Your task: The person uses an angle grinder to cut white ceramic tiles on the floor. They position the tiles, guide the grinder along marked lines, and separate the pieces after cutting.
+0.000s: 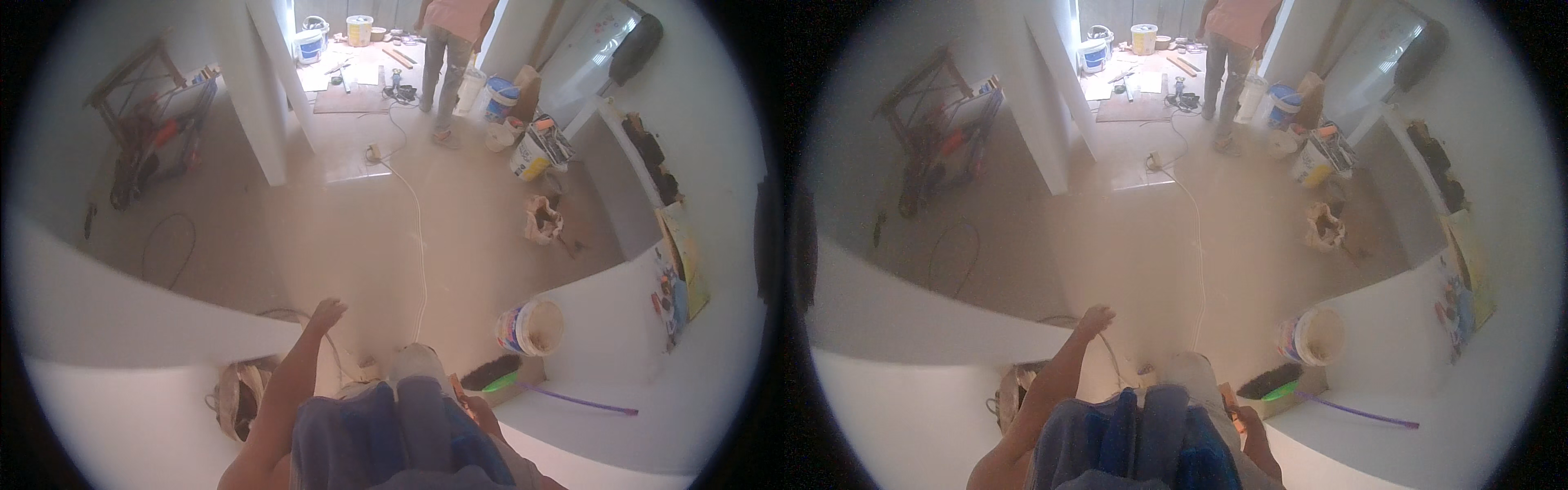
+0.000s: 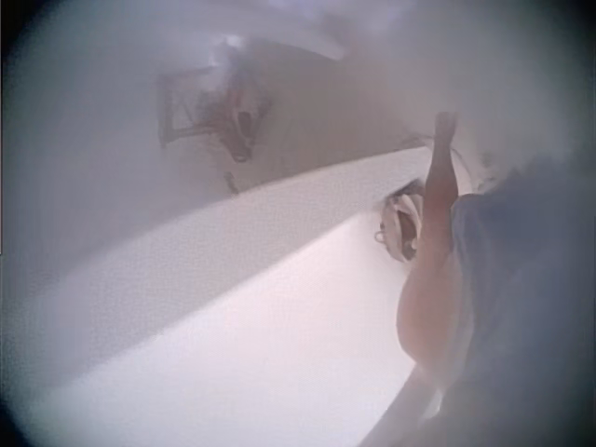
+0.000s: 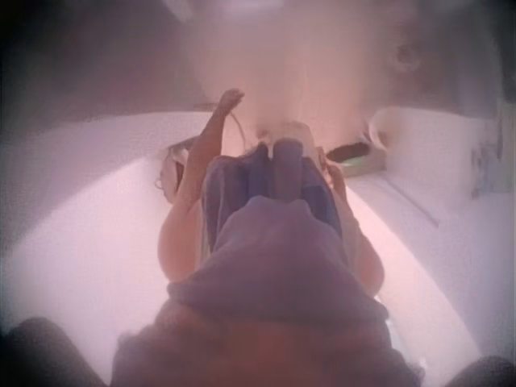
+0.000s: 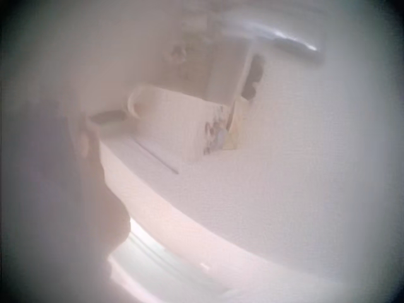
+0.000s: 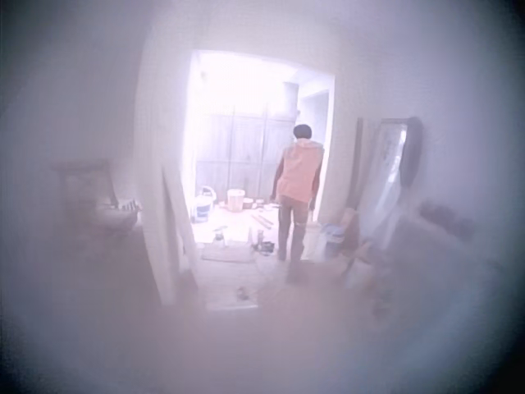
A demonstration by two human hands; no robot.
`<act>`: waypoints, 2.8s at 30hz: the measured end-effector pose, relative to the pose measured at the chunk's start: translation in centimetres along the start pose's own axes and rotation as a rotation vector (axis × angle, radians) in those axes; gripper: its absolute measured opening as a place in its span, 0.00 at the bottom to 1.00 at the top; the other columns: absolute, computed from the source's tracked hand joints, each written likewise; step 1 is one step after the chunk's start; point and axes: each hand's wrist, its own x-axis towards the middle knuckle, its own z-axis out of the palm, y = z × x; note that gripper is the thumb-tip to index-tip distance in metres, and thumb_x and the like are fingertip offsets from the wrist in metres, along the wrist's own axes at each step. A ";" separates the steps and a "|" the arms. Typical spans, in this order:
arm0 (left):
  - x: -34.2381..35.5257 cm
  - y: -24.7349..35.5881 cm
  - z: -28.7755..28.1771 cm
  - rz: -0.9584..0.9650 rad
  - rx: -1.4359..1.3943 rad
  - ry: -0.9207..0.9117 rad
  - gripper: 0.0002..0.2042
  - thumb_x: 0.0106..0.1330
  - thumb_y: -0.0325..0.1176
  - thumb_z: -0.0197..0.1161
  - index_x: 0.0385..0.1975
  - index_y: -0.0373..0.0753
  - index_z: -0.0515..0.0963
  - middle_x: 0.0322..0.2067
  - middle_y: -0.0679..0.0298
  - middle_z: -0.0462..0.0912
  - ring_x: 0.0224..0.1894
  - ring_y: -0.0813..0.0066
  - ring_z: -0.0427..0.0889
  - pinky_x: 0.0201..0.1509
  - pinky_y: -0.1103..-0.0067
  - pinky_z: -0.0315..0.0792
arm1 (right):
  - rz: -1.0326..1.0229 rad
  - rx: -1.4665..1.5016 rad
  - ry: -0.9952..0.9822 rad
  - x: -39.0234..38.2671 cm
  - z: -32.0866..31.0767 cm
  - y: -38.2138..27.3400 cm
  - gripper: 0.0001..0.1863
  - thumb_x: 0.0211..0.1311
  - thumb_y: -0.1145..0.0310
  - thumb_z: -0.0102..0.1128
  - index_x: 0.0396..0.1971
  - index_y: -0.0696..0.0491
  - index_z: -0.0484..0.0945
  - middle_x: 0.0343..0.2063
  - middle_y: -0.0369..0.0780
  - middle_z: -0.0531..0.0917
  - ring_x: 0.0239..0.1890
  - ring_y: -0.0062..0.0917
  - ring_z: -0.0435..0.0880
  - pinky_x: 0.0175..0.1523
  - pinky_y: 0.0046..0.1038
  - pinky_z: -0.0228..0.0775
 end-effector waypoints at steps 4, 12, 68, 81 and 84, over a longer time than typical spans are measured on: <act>13.6 8.6 1.7 -0.466 -0.168 -0.157 0.20 0.64 0.41 0.63 0.53 0.36 0.79 0.50 0.48 0.82 0.52 0.51 0.81 0.57 0.65 0.75 | 0.065 -0.021 0.022 3.9 -2.1 -6.4 0.31 0.58 0.43 0.62 0.50 0.55 0.83 0.45 0.48 0.85 0.42 0.40 0.86 0.46 0.40 0.78; 13.0 -4.1 -4.8 -0.791 0.228 -0.403 0.18 0.66 0.42 0.61 0.49 0.36 0.81 0.37 0.53 0.84 0.36 0.64 0.83 0.41 0.69 0.78 | 0.004 -0.347 -0.085 17.1 -4.3 -25.7 0.31 0.59 0.42 0.61 0.49 0.55 0.83 0.44 0.48 0.85 0.41 0.40 0.87 0.45 0.40 0.78; 138.0 -1.9 -41.3 -0.254 0.280 -1.242 0.26 0.72 0.53 0.51 0.46 0.32 0.82 0.45 0.43 0.84 0.50 0.45 0.82 0.55 0.59 0.73 | -0.134 -0.169 0.228 46.3 -14.1 -159.2 0.45 0.50 0.51 0.71 0.63 0.65 0.68 0.58 0.55 0.76 0.61 0.42 0.77 0.63 0.41 0.69; 155.9 -25.4 -35.4 -0.539 0.388 -0.873 0.21 0.72 0.48 0.53 0.41 0.33 0.80 0.45 0.47 0.83 0.51 0.49 0.81 0.55 0.59 0.71 | -0.487 -1.020 -0.061 69.7 -4.0 -180.8 0.37 0.52 0.47 0.62 0.60 0.53 0.71 0.55 0.57 0.76 0.58 0.51 0.76 0.62 0.46 0.69; 163.8 -29.7 -31.4 -0.467 0.254 -0.651 0.20 0.69 0.45 0.55 0.40 0.30 0.79 0.43 0.45 0.83 0.47 0.48 0.82 0.52 0.59 0.75 | -0.788 -1.059 0.058 79.3 -1.2 -179.5 0.33 0.54 0.50 0.62 0.58 0.50 0.71 0.54 0.58 0.72 0.58 0.51 0.71 0.60 0.49 0.65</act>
